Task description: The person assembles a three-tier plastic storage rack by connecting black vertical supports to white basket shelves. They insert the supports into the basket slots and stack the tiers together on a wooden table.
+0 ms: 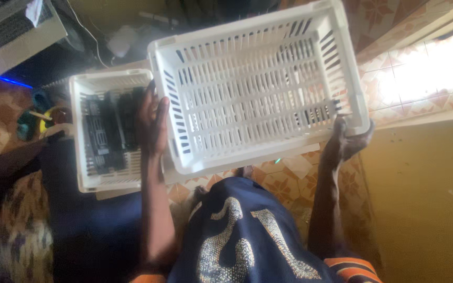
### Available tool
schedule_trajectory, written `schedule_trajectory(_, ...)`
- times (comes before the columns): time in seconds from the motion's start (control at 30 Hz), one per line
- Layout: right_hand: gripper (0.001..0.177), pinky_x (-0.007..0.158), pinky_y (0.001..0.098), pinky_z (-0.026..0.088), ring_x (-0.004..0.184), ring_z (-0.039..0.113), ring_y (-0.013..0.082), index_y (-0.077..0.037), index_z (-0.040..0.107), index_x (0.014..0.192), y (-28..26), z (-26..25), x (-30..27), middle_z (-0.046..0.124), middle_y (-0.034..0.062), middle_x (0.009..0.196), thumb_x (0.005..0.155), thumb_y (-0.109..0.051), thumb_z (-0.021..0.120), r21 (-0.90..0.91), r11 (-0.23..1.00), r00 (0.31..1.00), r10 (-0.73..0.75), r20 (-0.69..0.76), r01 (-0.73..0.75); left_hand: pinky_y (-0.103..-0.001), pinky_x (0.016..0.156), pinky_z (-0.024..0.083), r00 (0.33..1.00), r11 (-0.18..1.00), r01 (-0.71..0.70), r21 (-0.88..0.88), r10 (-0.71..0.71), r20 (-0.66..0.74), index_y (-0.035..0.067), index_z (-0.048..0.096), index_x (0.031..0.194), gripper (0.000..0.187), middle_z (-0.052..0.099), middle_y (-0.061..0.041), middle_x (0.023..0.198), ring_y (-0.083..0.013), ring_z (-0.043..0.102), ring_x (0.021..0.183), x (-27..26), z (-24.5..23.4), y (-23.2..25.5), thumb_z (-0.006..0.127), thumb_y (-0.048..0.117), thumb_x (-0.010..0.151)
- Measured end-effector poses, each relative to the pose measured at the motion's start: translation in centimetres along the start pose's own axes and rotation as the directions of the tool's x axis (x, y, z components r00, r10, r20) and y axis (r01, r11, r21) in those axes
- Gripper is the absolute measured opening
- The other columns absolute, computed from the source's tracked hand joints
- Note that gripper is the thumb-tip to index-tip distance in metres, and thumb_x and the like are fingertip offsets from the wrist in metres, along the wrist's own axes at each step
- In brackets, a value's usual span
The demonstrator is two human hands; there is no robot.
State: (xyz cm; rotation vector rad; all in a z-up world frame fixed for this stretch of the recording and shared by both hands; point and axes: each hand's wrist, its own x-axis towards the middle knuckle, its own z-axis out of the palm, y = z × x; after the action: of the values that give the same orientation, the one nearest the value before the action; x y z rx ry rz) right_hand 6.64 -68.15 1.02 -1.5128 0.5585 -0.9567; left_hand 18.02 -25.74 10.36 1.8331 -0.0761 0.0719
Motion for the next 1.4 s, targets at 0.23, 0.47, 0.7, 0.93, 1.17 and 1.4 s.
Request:
schedule_trajectory(0.23, 0.062, 0.087, 0.0383, 0.065, 0.105, 0.064, 0.0279, 0.005, 0.042, 0.135, -0.8, 0.9, -0.2, 0.060, 0.0205, 0.119, 0.091, -0.018, 0.079, -0.184, 0.979, 0.996, 0.079, -0.048, -0.087, -0.044, 0.104, 0.056, 1.000, 0.999, 0.029, 0.019, -0.029, 0.001, 0.008, 0.041, 0.160, 0.067, 0.068, -0.021, 0.138, -0.0288, 0.069, 0.122, 0.1, 0.8, -1.5, 0.056, 0.046, 0.106)
schedule_trajectory(0.47, 0.042, 0.099, 0.0434, 0.058, 0.112, 0.063, 0.0278, 0.000, 0.054, 0.129, -4.7, 3.0, 0.2, 0.063, 0.0158, 0.120, 0.098, -0.014, 0.079, -0.524, 0.815, 0.949, -0.313, -0.038, 0.248, -0.045, 0.066, 0.067, 0.992, 0.990, 0.115, -0.086, -0.110, 0.053, 0.012, 0.038, 0.156, 0.073, 0.068, -0.023, 0.122, -0.0289, 0.076, 0.091, 0.2, 0.5, -3.5, 0.054, 0.052, 0.098)
schedule_trajectory(0.7, 0.021, 0.100, 0.0427, 0.057, 0.107, 0.067, 0.0245, -0.005, 0.065, 0.118, -11.6, 12.2, -5.6, 0.069, 0.0117, 0.114, 0.102, -0.009, 0.077, -0.440, 0.692, 0.820, -0.473, 0.322, 0.572, -0.036, 0.067, 0.061, 0.994, 0.991, 0.078, -0.110, -0.069, 0.082, 0.006, 0.059, 0.137, 0.058, 0.077, -0.016, 0.117, -0.0199, 0.076, 0.088, 3.1, -2.2, -8.4, 0.051, 0.053, 0.103)
schedule_trajectory(0.93, 0.041, 0.095, 0.0421, 0.056, 0.107, 0.068, 0.0258, -0.002, 0.067, 0.124, -18.5, 25.2, -15.2, 0.072, 0.0160, 0.121, 0.088, -0.016, 0.079, -0.508, 0.743, 0.703, 0.071, 0.707, 0.435, -0.047, 0.104, 0.054, 0.883, 0.920, -0.392, -0.026, 0.384, 0.270, 0.002, 0.047, 0.138, 0.066, 0.057, -0.020, 0.135, -0.0292, 0.058, 0.130, 10.1, -5.6, -12.4, 0.078, 0.039, 0.093)
schedule_trajectory(1.17, 0.076, 0.095, 0.0509, 0.051, 0.113, 0.062, 0.0420, 0.007, 0.038, 0.153, -16.9, 31.5, -17.7, 0.060, 0.0308, 0.135, 0.089, -0.014, 0.072, -0.466, 0.574, 0.593, -0.042, 0.804, 0.674, -0.048, 0.124, 0.038, 0.752, 0.886, -0.370, -0.278, 0.462, 0.471, -0.002, 0.020, 0.161, 0.109, 0.040, -0.026, 0.159, -0.0366, 0.044, 0.149, 14.7, -2.1, -13.3, 0.085, 0.004, 0.075)
schedule_trajectory(1.4, 0.067, 0.083, 0.0453, 0.059, 0.098, 0.066, 0.0343, 0.004, 0.031, 0.160, -15.8, 31.8, -18.6, 0.067, 0.0231, 0.118, 0.099, -0.001, 0.057, -0.437, 0.654, 0.581, -0.005, 0.814, 0.618, -0.039, 0.112, 0.051, 0.774, 0.929, -0.145, -0.341, 0.321, 0.545, 0.006, 0.016, 0.163, 0.106, 0.047, -0.023, 0.154, -0.0319, 0.055, 0.138, 14.2, -1.2, -14.5, 0.080, 0.000, 0.078)
